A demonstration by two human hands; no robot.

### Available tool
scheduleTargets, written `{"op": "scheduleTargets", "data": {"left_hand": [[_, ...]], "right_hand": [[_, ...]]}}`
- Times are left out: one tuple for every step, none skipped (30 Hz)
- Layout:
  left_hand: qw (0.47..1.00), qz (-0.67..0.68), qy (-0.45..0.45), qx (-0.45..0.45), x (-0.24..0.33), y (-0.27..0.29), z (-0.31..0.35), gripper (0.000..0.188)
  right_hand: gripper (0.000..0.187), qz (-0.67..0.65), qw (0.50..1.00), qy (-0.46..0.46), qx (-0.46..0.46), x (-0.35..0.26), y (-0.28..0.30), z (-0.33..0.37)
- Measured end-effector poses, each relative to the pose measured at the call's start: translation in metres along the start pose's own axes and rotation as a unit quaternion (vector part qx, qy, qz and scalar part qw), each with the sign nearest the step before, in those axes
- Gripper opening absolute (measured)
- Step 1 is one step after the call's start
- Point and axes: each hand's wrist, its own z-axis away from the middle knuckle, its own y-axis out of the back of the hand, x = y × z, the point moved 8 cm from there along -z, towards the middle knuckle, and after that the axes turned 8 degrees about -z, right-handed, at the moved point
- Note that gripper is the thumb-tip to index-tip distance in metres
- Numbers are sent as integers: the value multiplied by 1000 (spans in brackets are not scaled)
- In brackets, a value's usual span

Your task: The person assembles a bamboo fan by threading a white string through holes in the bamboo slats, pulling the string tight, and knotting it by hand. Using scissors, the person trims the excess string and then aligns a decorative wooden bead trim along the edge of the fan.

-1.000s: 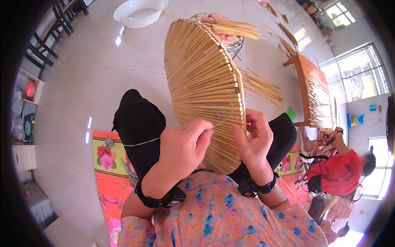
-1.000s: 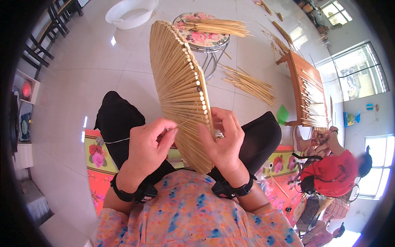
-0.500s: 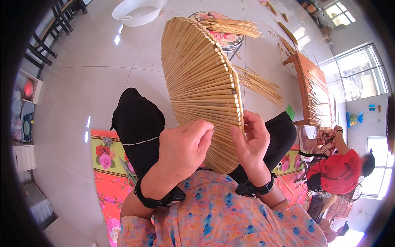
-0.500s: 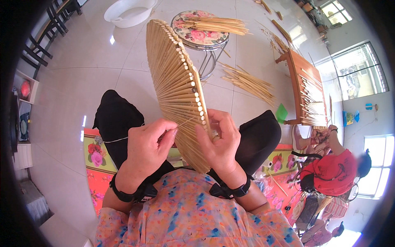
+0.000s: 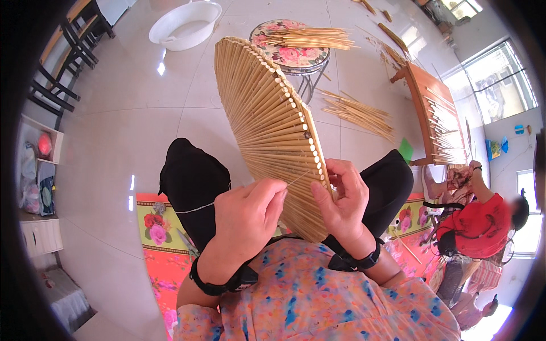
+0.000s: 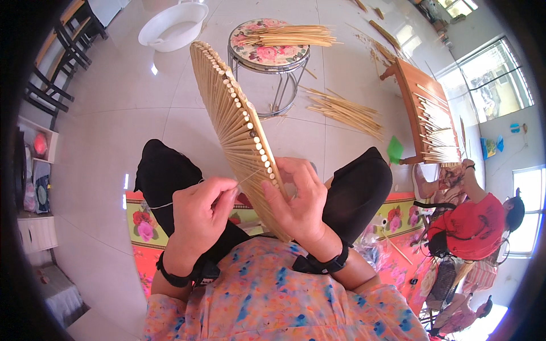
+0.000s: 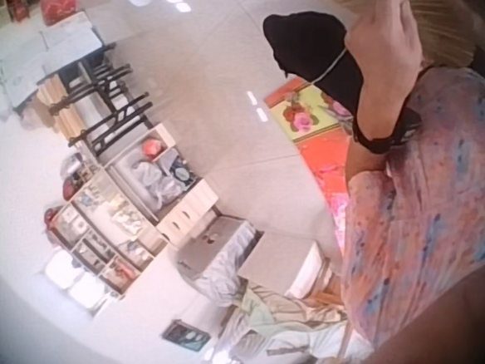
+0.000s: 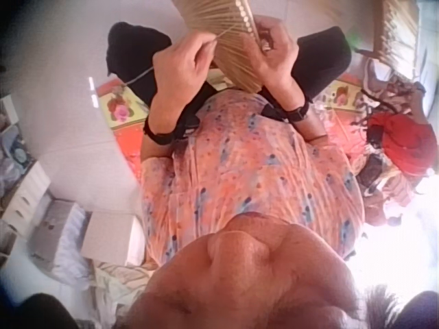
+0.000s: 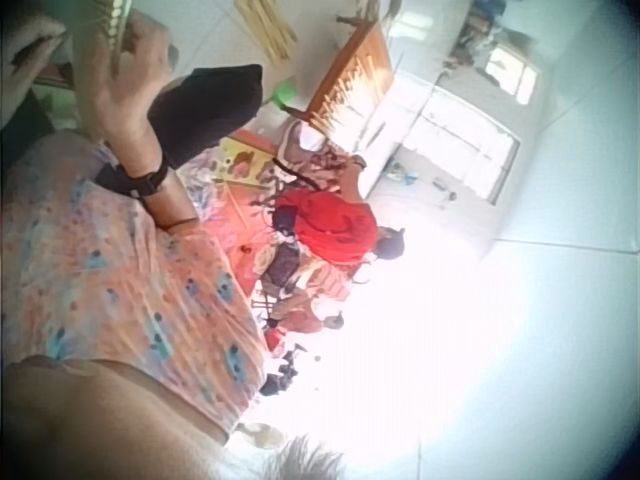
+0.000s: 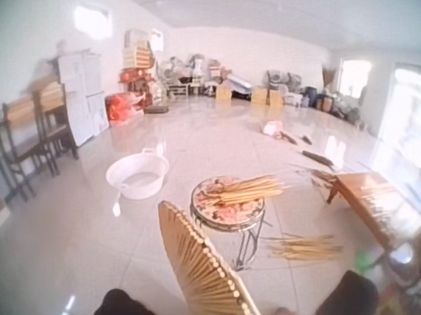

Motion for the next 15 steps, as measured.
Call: {"op": "scheduleTargets", "data": {"left_hand": [[1000, 1, -7, 4, 1, 1, 0, 9], [1000, 2, -13, 8, 3, 1, 0, 9], [1000, 2, -14, 6, 3, 1, 0, 9], [1000, 6, -18, 10, 4, 1, -1, 9], [1000, 10, -21, 13, 5, 2, -1, 8], [1000, 9, -24, 11, 6, 1, -1, 8], [1000, 9, -20, 4, 6, 1, -1, 7], [1000, 8, -16, -4, 5, 1, -1, 6], [1000, 4, -20, -10, 7, 0, -1, 6], [1000, -1, -21, -8, 8, 2, -2, 6], [1000, -7, -23, -6, 9, 4, -2, 6], [999, -12, -30, -17, 11, 4, -2, 6], [1000, -5, -17, -22, 8, 4, -1, 8], [1000, -1, -2, -27, 4, 6, 1, 10], [999, -11, -9, -42, 5, 6, 2, 10]], "right_hand": [[35, 0, 1000, -1, 2, 0, 1, 0], [34, 0, 1000, 1, 3, 0, 1, 0], [34, 1, 1000, 2, 4, 0, 2, 0], [34, 0, 1000, 1, 8, 1, 2, 0], [34, -3, 1000, 5, 4, 0, 1, 1], [34, -6, 1000, 8, 1, 0, 1, 1], [34, -10, 1000, 6, 8, 0, 2, 1], [34, -6, 1000, 7, 2, -1, 1, 2], [34, -3, 1000, 8, -3, -1, 1, 2], [34, -9, 1000, 3, 8, 0, 2, 3], [35, -31, 1000, 2, -1, 1, 0, 2], [35, -54, 999, 2, -10, 2, 0, 1], [35, -61, 998, -4, 6, 3, 4, -1], [36, -81, 996, 9, -30, -1, 0, -4], [37, -102, 992, 23, -65, -4, -5, -3]]}}
